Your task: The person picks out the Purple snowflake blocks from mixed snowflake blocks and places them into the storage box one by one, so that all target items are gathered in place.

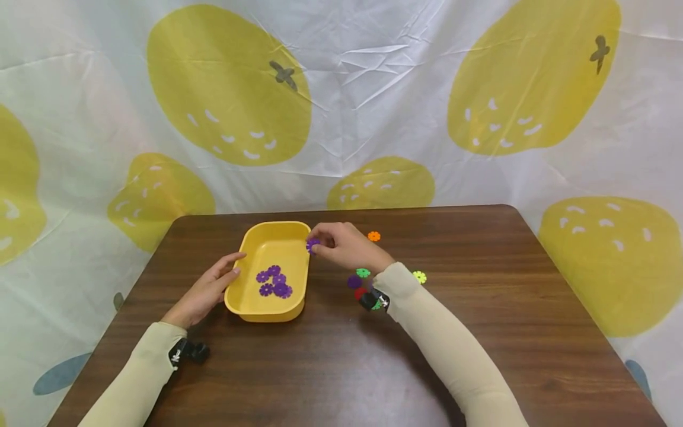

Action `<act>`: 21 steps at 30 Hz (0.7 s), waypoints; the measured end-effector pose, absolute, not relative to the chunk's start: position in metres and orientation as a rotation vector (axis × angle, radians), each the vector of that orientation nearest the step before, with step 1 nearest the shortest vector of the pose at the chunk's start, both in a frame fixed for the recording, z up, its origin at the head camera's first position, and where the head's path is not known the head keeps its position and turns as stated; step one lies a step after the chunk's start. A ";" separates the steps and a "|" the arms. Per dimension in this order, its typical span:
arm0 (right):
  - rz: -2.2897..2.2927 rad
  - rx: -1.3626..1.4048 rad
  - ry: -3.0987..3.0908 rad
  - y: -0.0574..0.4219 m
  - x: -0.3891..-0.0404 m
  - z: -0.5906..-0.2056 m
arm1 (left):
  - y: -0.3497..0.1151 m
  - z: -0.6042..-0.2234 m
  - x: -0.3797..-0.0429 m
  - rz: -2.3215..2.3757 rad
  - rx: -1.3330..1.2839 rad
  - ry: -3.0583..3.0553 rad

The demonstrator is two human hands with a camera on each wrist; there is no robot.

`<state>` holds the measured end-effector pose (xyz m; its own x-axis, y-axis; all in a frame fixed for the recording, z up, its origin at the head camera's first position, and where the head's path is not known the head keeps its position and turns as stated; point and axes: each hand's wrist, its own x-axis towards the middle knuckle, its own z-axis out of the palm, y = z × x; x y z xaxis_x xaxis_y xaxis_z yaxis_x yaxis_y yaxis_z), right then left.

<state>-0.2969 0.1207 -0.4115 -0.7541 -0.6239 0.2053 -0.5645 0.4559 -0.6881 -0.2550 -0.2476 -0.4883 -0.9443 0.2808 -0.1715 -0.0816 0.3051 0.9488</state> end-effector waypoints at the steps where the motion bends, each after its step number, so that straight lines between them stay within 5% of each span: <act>1: -1.189 -1.070 2.614 0.117 -0.299 -0.412 | -0.247 -0.488 -0.255 1.676 0.180 2.275; 21: -1.116 -1.127 2.579 0.054 -0.323 -0.425 | -0.248 -0.491 -0.258 1.667 0.162 2.285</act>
